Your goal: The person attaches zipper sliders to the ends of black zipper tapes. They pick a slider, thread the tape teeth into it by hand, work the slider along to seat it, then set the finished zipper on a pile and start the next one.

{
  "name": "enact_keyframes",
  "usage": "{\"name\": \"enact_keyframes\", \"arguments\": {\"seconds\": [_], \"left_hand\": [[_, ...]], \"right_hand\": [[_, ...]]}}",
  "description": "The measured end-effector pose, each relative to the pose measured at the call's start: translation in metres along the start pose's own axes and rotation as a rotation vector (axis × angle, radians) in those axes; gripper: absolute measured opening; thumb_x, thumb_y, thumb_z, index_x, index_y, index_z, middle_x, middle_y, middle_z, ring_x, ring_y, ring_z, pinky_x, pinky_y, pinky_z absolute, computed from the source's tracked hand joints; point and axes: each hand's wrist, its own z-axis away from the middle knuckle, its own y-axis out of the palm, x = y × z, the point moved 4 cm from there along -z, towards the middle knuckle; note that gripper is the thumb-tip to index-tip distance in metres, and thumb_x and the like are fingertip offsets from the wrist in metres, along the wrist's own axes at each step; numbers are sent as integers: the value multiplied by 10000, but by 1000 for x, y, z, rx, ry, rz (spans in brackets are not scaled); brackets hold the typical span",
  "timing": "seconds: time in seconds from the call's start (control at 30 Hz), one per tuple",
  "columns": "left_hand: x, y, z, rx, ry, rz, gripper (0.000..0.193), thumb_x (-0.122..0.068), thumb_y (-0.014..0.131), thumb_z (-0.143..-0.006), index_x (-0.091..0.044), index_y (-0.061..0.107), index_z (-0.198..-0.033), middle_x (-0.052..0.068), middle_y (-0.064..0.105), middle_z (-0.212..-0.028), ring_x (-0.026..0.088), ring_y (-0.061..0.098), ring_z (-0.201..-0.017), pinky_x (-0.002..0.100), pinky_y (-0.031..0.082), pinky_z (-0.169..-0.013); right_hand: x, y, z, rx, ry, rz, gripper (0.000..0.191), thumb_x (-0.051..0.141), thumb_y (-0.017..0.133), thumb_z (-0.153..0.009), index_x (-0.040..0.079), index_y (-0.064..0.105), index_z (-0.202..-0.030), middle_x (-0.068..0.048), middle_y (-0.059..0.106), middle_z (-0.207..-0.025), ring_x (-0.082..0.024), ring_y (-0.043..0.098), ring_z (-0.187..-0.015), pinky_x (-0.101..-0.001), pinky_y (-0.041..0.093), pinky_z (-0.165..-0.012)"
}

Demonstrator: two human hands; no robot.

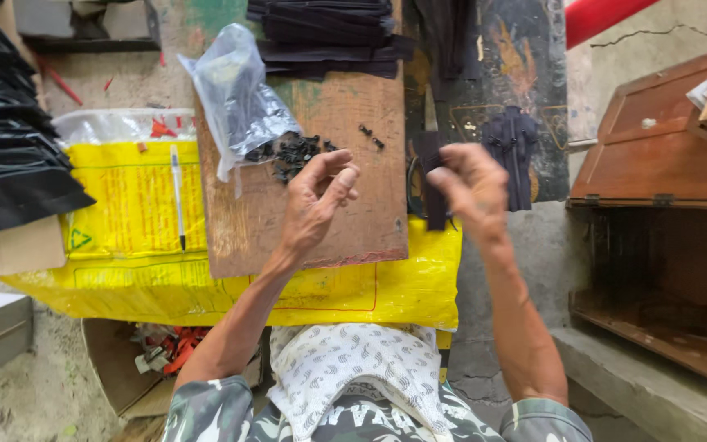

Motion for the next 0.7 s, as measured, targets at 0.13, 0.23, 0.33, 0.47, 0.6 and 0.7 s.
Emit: {"name": "enact_keyframes", "arguments": {"seconds": [0.13, 0.23, 0.33, 0.47, 0.6, 0.7], "left_hand": [[6, -10, 1, -32, 0, -6, 312, -220, 688, -995, -15, 663, -1229, 41, 724, -1043, 99, 683, -838, 244, 580, -726], [16, -12, -3, -63, 0, 6, 295, -191, 699, -980, 0, 673, -1202, 51, 737, -1041, 101, 694, -815, 245, 562, -698], [25, -16, -4, -112, -37, 48, 269, -171, 700, -975, 1, 683, -1182, 42, 732, -1024, 90, 677, -789, 232, 537, -686], [24, -32, -5, -176, -16, 27, 257, -164, 707, -960, -1, 695, -1158, 29, 746, -976, 78, 667, -768, 226, 536, -675], [17, -50, -7, -221, -20, 16, 246, -164, 713, -959, -7, 703, -1148, 17, 732, -935, 65, 661, -769, 221, 539, -689], [12, -59, -11, -231, -32, 43, 229, -153, 719, -954, -7, 712, -1130, 16, 728, -917, 64, 655, -765, 224, 544, -698]], "right_hand": [[-23, -89, -22, -238, 26, 317, 286, -39, 764, -930, -3, 653, -1191, -67, 693, -942, -122, 641, -847, -251, 522, -771], [-36, -111, -27, -321, 60, 637, 299, 5, 786, -899, 12, 650, -1165, -97, 703, -861, -170, 662, -774, -284, 511, -712], [-35, -105, -27, -361, -114, 784, 328, -5, 809, -846, 8, 638, -1125, -112, 658, -850, -225, 654, -757, -322, 507, -700], [-21, -96, -31, -409, -287, 954, 374, -19, 877, -763, 1, 646, -1055, -149, 603, -866, -296, 598, -758, -393, 481, -693], [-11, -74, -50, -412, -120, 714, 246, -2, 824, -878, 19, 676, -1072, -122, 658, -924, -235, 628, -754, -359, 510, -712], [1, -17, -80, -207, -342, 555, 154, -25, 770, -911, 19, 698, -1041, -115, 668, -995, -200, 682, -871, -338, 559, -771]]}}
